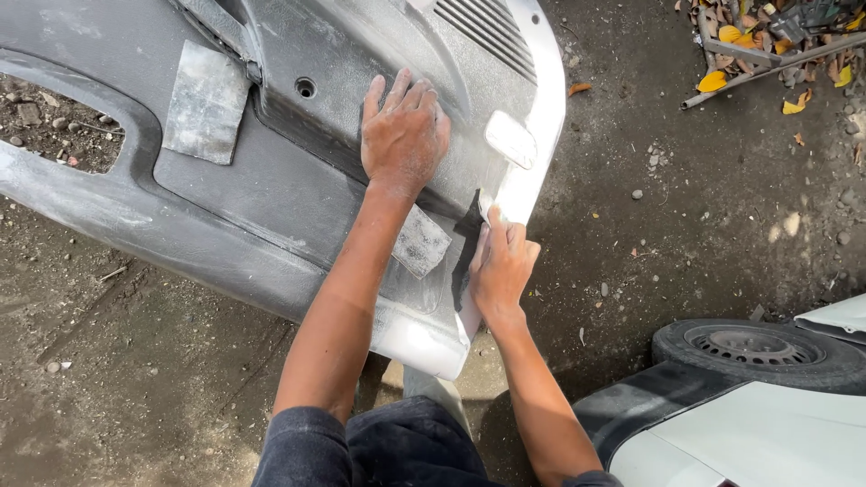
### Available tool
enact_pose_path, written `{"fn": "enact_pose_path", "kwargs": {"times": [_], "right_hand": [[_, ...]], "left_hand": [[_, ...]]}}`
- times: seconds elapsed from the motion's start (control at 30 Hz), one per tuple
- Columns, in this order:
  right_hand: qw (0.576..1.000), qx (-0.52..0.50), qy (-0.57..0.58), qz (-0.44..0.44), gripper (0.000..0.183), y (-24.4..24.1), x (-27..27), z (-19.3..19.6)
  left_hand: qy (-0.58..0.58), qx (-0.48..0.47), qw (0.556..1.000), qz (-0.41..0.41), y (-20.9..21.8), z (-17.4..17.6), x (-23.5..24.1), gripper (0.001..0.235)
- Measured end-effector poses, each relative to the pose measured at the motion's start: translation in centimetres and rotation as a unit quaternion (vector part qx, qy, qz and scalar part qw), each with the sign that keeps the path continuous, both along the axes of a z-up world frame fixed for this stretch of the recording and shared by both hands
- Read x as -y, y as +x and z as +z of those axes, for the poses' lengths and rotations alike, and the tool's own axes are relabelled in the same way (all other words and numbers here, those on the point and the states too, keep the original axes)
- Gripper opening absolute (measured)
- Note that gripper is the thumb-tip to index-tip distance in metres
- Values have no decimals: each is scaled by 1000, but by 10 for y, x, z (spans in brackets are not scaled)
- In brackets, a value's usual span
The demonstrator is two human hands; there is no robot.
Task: The person sands the surface of a detached car bumper using a sanding block. They work on various sections of the bumper, including the edges and flat areas, while standing in an outdoor area.
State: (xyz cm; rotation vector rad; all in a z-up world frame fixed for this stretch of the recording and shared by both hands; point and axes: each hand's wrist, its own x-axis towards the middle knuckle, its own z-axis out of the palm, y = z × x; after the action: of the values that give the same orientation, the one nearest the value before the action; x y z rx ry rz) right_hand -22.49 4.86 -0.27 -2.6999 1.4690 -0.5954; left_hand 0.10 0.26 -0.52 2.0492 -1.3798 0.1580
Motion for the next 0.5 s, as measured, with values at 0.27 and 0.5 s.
{"fn": "enact_pose_path", "kwargs": {"times": [0.27, 0.5], "right_hand": [[1000, -13, 13, -9, 36, -4, 17, -4], [996, -29, 69, -48, 31, 3, 37, -11]], "left_hand": [[7, -6, 1000, -9, 1, 4, 2, 27], [-11, -4, 1000, -14, 1, 1, 2, 25]]}}
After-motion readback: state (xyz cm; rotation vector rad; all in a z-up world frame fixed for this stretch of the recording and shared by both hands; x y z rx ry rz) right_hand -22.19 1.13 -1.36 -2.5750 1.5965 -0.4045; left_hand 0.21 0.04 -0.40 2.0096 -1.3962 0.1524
